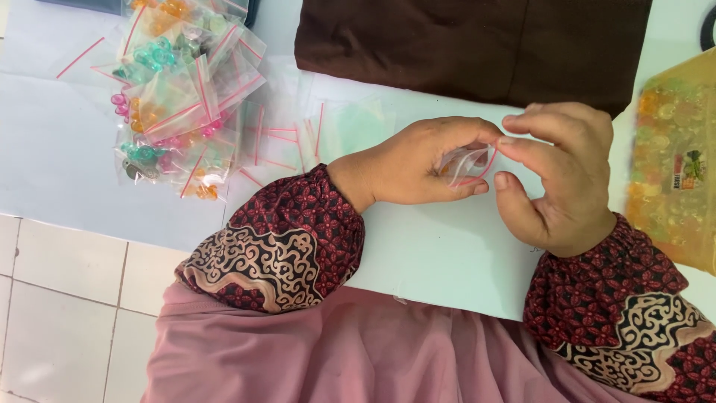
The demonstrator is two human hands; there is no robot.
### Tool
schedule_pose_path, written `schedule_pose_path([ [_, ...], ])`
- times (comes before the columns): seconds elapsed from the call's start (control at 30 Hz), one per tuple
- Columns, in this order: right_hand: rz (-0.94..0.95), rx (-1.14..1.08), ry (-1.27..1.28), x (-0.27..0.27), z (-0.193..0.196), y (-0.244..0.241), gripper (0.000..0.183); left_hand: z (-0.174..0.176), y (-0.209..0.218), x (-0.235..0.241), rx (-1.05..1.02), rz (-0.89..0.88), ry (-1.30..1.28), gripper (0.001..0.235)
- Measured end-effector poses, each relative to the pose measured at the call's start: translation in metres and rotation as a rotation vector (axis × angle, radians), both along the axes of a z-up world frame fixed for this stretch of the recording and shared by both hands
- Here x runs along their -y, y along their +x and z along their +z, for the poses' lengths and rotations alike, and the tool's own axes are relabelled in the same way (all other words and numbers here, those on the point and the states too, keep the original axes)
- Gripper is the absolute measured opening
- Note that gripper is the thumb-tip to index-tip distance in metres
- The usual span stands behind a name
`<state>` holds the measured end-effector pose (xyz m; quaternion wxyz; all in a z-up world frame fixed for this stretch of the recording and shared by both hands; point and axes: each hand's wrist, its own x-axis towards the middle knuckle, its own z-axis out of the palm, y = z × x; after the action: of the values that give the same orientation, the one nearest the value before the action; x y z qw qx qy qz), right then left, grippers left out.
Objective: The person sorts small buttons from a container onto a table, then places them into small plastic bags and seals them. The person repeats this process with different colored buttons.
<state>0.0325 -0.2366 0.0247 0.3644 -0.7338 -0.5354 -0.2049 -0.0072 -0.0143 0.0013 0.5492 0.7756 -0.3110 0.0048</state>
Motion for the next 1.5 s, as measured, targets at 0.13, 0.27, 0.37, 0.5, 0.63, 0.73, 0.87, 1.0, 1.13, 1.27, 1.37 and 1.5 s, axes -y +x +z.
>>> schedule_pose_path([
  [0.13, -0.028, -0.068, -0.073, -0.006, -0.006, 0.005, 0.02, 0.0, 0.001, 0.001, 0.039, -0.022, 0.011, 0.023],
  [0.27, -0.031, -0.077, -0.024, 0.0, -0.002, 0.011, 0.006, -0.014, 0.003, -0.001, 0.073, 0.046, -0.007, 0.066],
  [0.37, -0.1, -0.115, 0.093, 0.007, -0.005, 0.014, 0.006, -0.014, 0.004, -0.004, 0.061, 0.159, -0.012, 0.061],
  [0.5, -0.093, -0.51, 0.267, 0.004, -0.005, 0.006, 0.008, -0.021, 0.009, -0.002, -0.056, 0.216, -0.044, 0.039],
  [0.63, -0.163, -0.657, 0.254, -0.003, 0.0, -0.008, 0.01, -0.031, 0.005, 0.001, -0.171, 0.173, -0.125, 0.045],
  [0.73, -0.142, -0.702, 0.266, -0.004, 0.003, -0.003, 0.008, -0.024, 0.004, 0.003, -0.309, 0.141, -0.175, 0.041],
  [0.87, -0.144, -0.781, 0.307, 0.001, -0.001, 0.002, 0.011, -0.018, 0.002, 0.004, -0.41, 0.106, -0.22, 0.043],
  [1.0, -0.095, -0.811, 0.315, 0.002, -0.004, 0.004, 0.009, -0.016, 0.001, 0.0, -0.241, 0.165, -0.162, 0.052],
  [1.13, -0.126, -0.897, 0.244, -0.005, -0.005, -0.005, 0.005, -0.005, 0.0, 0.0, -0.057, 0.232, -0.161, 0.034],
  [1.27, -0.124, -0.862, 0.163, -0.004, -0.006, -0.008, 0.003, 0.005, -0.001, 0.003, 0.03, 0.225, -0.222, 0.012],
  [1.37, -0.145, -0.87, 0.151, -0.003, -0.009, -0.007, 0.005, 0.005, -0.001, 0.004, 0.036, 0.246, -0.179, 0.009],
  [1.5, -0.143, -0.84, 0.154, -0.002, -0.006, -0.008, 0.004, 0.005, -0.001, 0.004, 0.076, 0.285, -0.212, 0.008],
])
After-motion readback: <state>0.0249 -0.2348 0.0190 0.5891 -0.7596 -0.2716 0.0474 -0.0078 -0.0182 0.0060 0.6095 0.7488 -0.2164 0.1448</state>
